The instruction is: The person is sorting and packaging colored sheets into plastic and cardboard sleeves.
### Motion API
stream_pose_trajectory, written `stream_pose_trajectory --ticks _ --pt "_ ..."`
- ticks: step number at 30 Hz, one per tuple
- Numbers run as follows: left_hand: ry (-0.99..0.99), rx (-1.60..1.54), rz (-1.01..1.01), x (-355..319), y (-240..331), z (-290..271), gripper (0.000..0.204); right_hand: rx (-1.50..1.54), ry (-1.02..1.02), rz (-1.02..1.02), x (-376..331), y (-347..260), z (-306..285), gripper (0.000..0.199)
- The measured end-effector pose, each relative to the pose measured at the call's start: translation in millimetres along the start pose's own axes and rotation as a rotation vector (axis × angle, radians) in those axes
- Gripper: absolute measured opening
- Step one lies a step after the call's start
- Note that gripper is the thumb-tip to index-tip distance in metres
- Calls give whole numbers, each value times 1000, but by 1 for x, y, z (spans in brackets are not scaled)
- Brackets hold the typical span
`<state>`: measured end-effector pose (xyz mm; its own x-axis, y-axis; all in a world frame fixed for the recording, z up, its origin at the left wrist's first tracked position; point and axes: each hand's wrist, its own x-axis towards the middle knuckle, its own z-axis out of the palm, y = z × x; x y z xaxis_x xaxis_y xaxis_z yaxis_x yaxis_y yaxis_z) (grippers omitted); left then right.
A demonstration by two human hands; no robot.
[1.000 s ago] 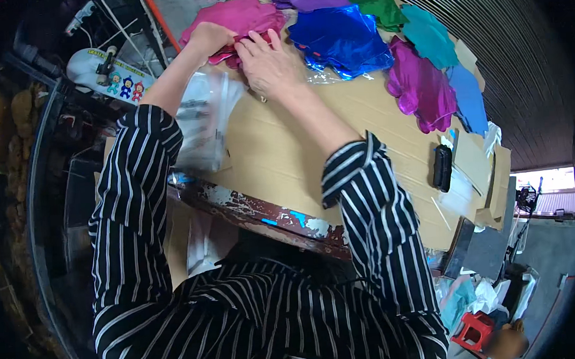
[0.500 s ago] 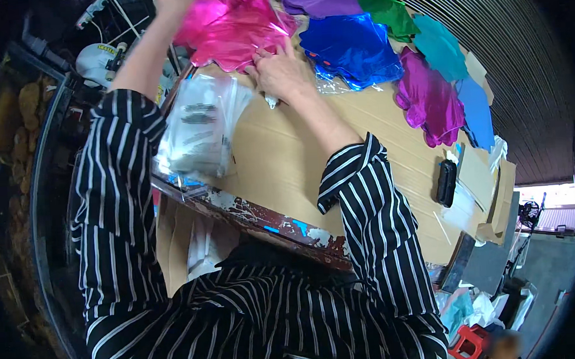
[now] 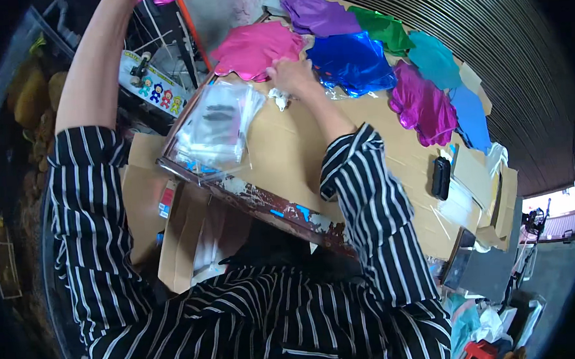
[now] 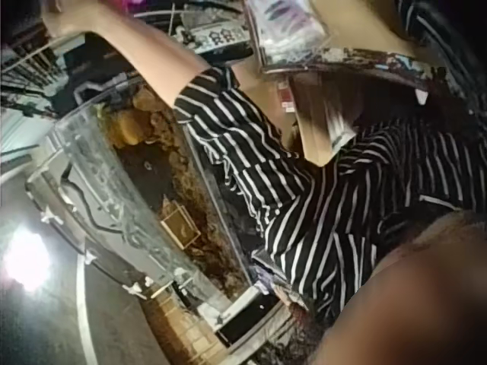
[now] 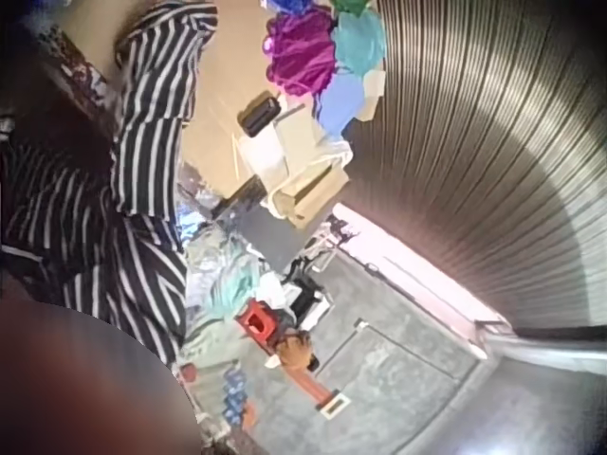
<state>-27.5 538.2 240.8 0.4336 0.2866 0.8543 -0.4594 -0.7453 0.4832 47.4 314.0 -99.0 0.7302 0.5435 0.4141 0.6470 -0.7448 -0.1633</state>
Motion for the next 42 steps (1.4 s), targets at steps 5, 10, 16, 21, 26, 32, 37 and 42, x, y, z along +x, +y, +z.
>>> stream_pose_trajectory --ticks 5,10,16,21,26,32,37,42 --pt "-220 -396 -221 -101 98 18 16 1228 -406 495 -35 19 -115 60" --pt "-553 -805 143 -233 132 71 21 2116 -471 505 -173 61 -217 78" --pt "-906 -589 694 -396 129 97 31 2093 19 883 -319 40 -249 89" --pt "-1002 -471 644 -417 128 75 36 2054 443 1197 -358 29 -251 91" --pt "-1021 -442 605 -422 114 70 33 1589 120 881 -380 50 -240 63" --pt "-1085 -449 -64 -398 93 45 38 1221 327 951 -372 45 -216 14" --pt "-968 -155 -409 -381 49 68 46 1220 412 800 -336 16 -226 6" --pt "-946 9 123 -393 72 89 53 1031 173 894 -328 35 -216 7"
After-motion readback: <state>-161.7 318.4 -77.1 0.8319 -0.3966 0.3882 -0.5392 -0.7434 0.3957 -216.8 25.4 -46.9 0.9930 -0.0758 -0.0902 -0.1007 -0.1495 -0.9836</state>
